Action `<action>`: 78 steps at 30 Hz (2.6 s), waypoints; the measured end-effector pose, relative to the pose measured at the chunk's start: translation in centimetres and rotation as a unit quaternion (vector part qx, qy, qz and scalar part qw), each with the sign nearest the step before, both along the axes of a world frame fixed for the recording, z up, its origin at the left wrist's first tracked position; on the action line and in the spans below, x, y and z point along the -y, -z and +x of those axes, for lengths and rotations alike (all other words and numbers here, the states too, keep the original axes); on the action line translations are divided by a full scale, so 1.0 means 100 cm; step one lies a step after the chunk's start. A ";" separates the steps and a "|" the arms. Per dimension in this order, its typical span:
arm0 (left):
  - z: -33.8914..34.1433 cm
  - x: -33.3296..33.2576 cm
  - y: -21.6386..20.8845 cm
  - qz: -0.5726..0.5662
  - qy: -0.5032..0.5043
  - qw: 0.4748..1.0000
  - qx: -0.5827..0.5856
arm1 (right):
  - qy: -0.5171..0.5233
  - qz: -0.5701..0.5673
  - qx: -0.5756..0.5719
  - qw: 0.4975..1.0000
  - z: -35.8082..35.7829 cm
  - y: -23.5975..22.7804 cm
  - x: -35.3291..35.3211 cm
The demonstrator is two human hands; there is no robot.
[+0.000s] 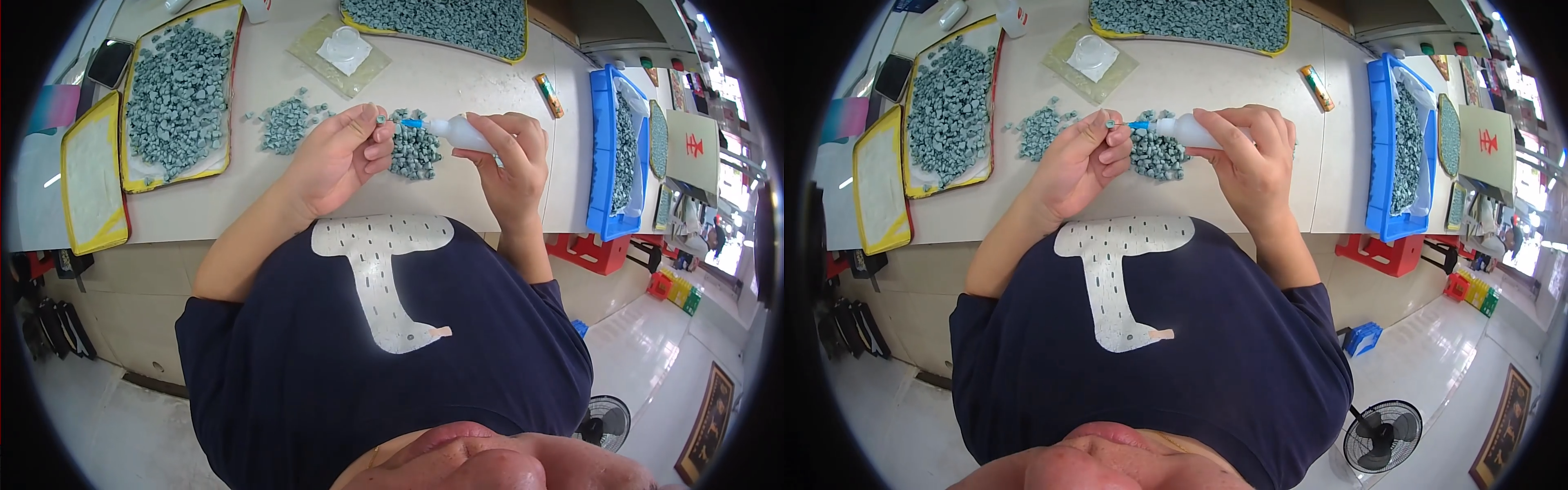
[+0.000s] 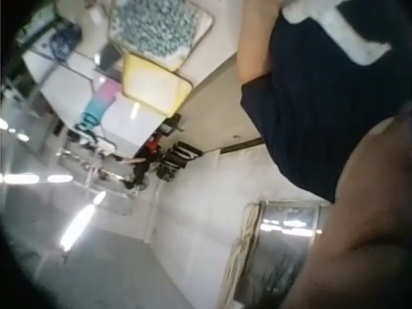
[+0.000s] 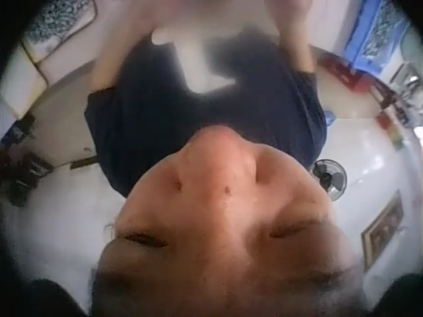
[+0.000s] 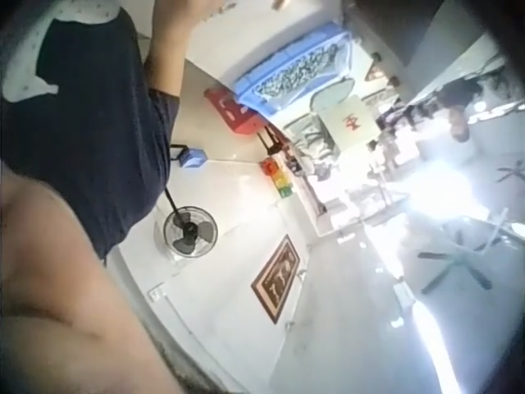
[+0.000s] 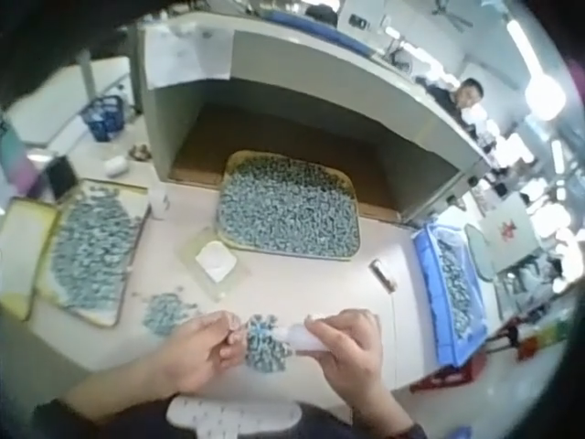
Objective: The recorder is applying glue to small blue plastic components and joining them together at a factory assembly bench.
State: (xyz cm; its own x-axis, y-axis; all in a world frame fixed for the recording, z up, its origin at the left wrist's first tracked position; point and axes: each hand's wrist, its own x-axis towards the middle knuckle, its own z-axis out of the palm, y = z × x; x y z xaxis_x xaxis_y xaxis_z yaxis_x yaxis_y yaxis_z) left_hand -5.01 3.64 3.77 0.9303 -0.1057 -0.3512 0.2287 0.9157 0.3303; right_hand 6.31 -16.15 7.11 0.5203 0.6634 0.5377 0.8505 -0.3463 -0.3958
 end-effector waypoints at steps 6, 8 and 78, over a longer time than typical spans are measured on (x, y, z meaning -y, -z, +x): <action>-0.004 0.001 0.004 0.044 -0.010 0.999 -0.017 | 0.003 -0.014 0.050 0.999 -0.004 0.000 -0.004; -0.005 0.003 0.005 0.048 -0.010 0.999 -0.017 | 0.005 -0.016 0.058 0.998 -0.005 0.002 -0.003; -0.001 0.013 0.016 0.069 0.003 0.998 -0.010 | -0.034 0.084 -0.235 0.968 -0.024 0.035 -0.043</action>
State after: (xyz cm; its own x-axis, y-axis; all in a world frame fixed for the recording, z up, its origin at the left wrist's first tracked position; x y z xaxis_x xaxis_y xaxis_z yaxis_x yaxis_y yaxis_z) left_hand -5.14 2.39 2.20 0.9229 -0.0604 -0.3803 0.2409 0.8610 0.4479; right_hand 3.95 -11.90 3.56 0.6916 0.6285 0.3559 0.5821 -0.1934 -0.7898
